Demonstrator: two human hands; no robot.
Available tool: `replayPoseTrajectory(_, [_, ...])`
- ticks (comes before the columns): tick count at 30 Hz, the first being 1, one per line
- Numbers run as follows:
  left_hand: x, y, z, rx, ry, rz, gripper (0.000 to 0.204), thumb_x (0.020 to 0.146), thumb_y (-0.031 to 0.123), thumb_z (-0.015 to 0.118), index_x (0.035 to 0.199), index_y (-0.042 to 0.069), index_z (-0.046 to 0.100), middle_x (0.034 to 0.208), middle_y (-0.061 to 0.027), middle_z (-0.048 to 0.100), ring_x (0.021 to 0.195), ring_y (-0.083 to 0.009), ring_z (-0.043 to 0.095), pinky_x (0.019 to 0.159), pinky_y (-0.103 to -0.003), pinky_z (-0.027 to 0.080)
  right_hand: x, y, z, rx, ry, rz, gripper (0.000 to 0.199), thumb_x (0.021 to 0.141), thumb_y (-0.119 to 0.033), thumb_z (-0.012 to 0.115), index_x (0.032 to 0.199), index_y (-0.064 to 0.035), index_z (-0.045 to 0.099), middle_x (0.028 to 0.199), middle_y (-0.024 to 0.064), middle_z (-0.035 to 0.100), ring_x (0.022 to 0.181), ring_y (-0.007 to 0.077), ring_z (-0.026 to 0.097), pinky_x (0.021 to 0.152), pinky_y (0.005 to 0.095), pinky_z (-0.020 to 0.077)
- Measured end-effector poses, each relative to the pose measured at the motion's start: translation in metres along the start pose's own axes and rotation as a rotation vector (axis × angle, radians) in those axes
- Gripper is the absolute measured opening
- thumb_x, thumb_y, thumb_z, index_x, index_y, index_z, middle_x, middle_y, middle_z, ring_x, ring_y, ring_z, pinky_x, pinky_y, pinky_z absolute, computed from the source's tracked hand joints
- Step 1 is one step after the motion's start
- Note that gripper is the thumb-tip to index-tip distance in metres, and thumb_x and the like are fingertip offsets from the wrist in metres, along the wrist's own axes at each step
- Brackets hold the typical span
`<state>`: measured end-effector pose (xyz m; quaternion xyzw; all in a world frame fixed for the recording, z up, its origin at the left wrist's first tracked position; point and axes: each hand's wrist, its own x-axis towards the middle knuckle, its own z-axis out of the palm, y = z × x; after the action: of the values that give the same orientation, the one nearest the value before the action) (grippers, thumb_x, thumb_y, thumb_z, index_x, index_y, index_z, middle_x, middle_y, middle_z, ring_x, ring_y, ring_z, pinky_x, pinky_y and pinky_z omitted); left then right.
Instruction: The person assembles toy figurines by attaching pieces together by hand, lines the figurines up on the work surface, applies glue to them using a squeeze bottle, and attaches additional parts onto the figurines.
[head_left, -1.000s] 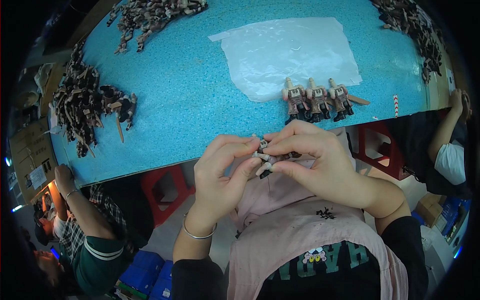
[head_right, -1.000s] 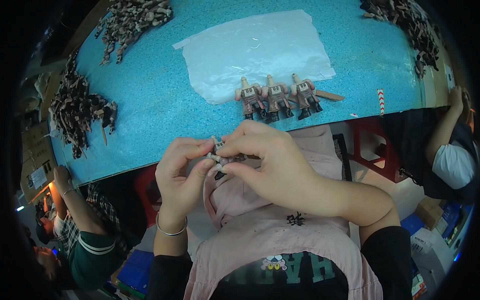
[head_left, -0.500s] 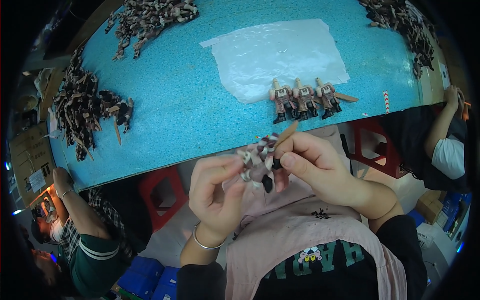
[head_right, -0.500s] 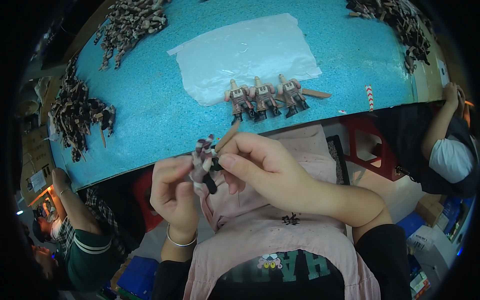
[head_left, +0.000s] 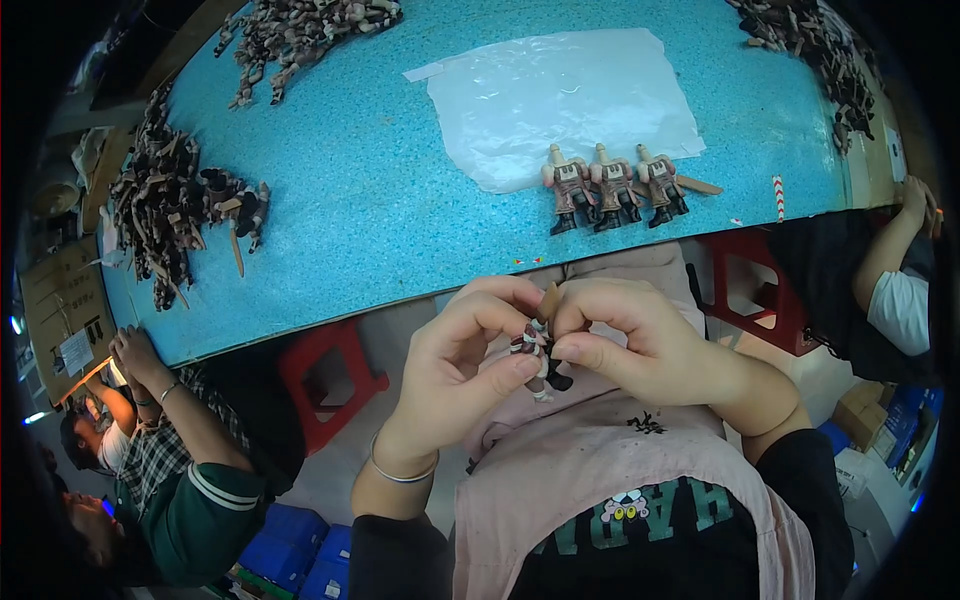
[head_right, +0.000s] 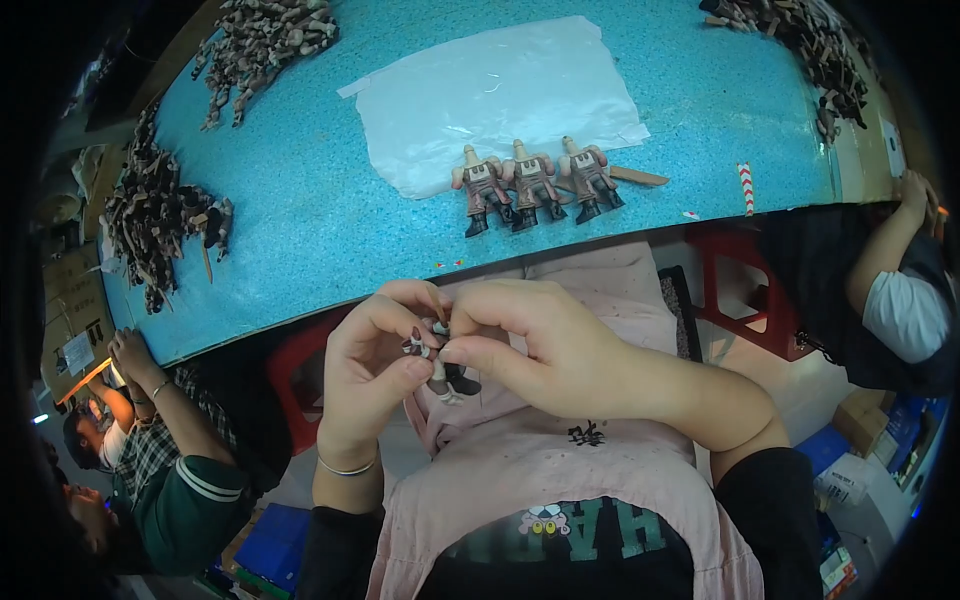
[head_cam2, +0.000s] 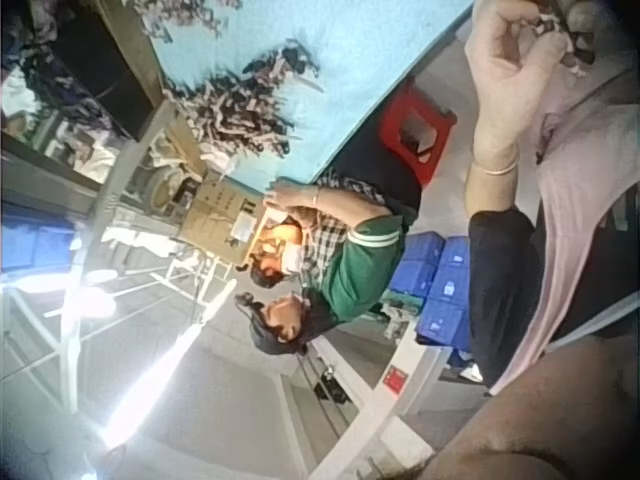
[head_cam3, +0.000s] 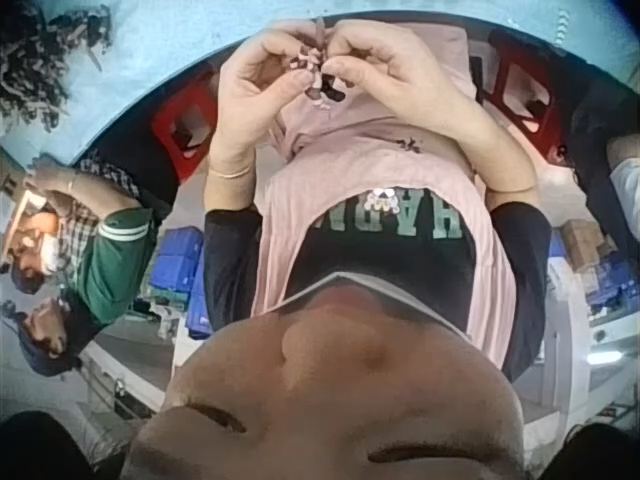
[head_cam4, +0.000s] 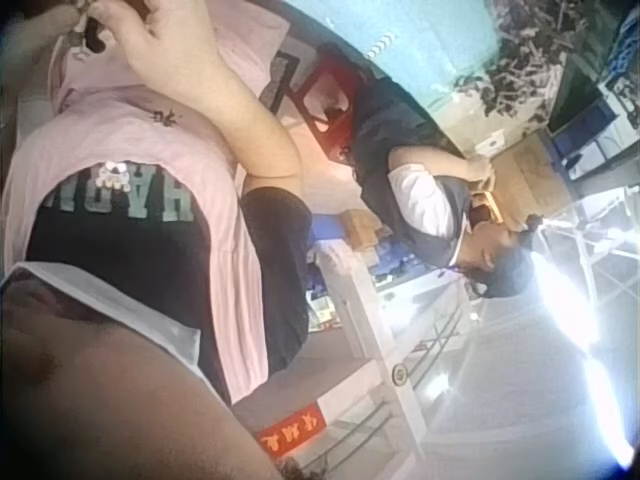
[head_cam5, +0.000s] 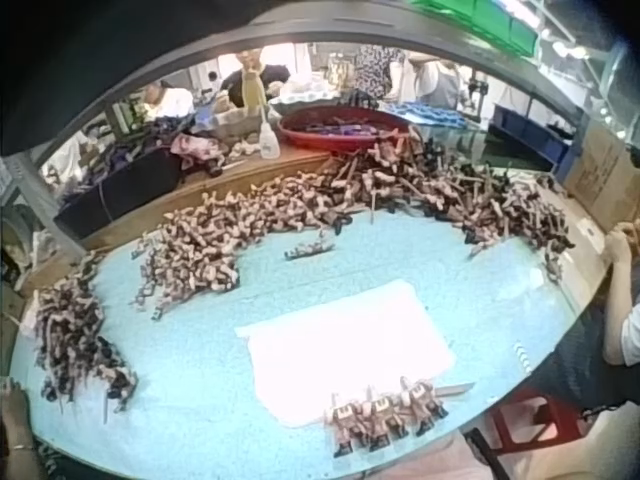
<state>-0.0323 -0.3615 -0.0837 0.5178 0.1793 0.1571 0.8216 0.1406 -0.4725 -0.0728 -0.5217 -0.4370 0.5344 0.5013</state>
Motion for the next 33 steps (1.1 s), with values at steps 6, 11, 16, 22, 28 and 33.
replayPoseTrajectory(6, [-0.003, -0.013, 0.012, -0.007, 0.147, 0.142, 0.038, 0.079, -0.001, 0.069, 0.112, 0.001, 0.050, 0.118, -0.0130, 0.050, 0.111, -0.0205, 0.051, 0.099, -0.035, 0.038, 0.000, -0.001, -0.002, -0.096, -0.012, 0.046, 0.016, 0.085, -0.011, 0.067, 0.089, -0.0027, 0.054, 0.091, 0.0078, 0.057, 0.081, 0.0168, 0.054, 0.073, 0.0294, 0.0441])
replayPoseTrajectory(11, [-0.005, -0.008, 0.015, 0.194, 0.294, 0.262, 0.049, 0.078, 0.010, 0.074, 0.118, 0.001, 0.048, 0.117, -0.0128, 0.048, 0.110, -0.0213, 0.050, 0.098, -0.033, 0.038, 0.002, -0.004, 0.004, -0.126, 0.038, -0.096, 0.028, 0.079, -0.006, 0.072, 0.098, -0.0030, 0.051, 0.098, 0.0095, 0.054, 0.090, 0.0202, 0.056, 0.078, 0.0320, 0.0464])
replayPoseTrajectory(16, [-0.003, 0.003, 0.005, 0.230, 0.004, 0.133, 0.052, 0.077, 0.027, 0.075, 0.117, 0.001, 0.057, 0.129, -0.0168, 0.044, 0.126, -0.0281, 0.041, 0.103, -0.039, 0.035, -0.005, -0.003, 0.010, -0.070, 0.098, -0.122, 0.038, 0.077, -0.002, 0.072, 0.108, -0.0018, 0.049, 0.101, 0.0113, 0.053, 0.094, 0.0238, 0.058, 0.081, 0.0332, 0.0470])
replayPoseTrajectory(22, [-0.002, 0.001, 0.006, 0.231, 0.002, 0.157, 0.041, 0.072, 0.023, 0.079, 0.104, 0.003, 0.064, 0.131, -0.0163, 0.046, 0.131, -0.0318, 0.037, 0.106, -0.044, 0.031, 0.001, -0.007, 0.010, -0.143, 0.107, -0.240, 0.041, 0.078, -0.002, 0.068, 0.114, -0.0012, 0.049, 0.105, 0.0141, 0.054, 0.095, 0.0279, 0.057, 0.081, 0.0366, 0.0466])
replayPoseTrajectory(28, [0.003, 0.000, 0.005, 0.341, 0.032, 0.233, 0.035, 0.072, 0.022, 0.080, 0.099, 0.004, 0.066, 0.122, -0.0137, 0.054, 0.129, -0.0341, 0.040, 0.106, -0.045, 0.031, 0.006, -0.004, 0.007, -0.241, 0.102, -0.291, 0.037, 0.075, -0.001, 0.066, 0.110, -0.0006, 0.053, 0.102, 0.0155, 0.055, 0.093, 0.0347, 0.055, 0.080, 0.0389, 0.0453])
replayPoseTrajectory(33, [0.000, 0.003, 0.007, 0.351, 0.057, 0.255, 0.032, 0.074, 0.021, 0.079, 0.098, 0.004, 0.066, 0.120, -0.0128, 0.056, 0.127, -0.0335, 0.042, 0.105, -0.045, 0.032, 0.006, -0.008, 0.007, -0.286, 0.091, -0.286, 0.036, 0.076, -0.002, 0.066, 0.110, -0.0003, 0.055, 0.104, 0.0145, 0.056, 0.094, 0.0339, 0.056, 0.081, 0.0387, 0.0453])
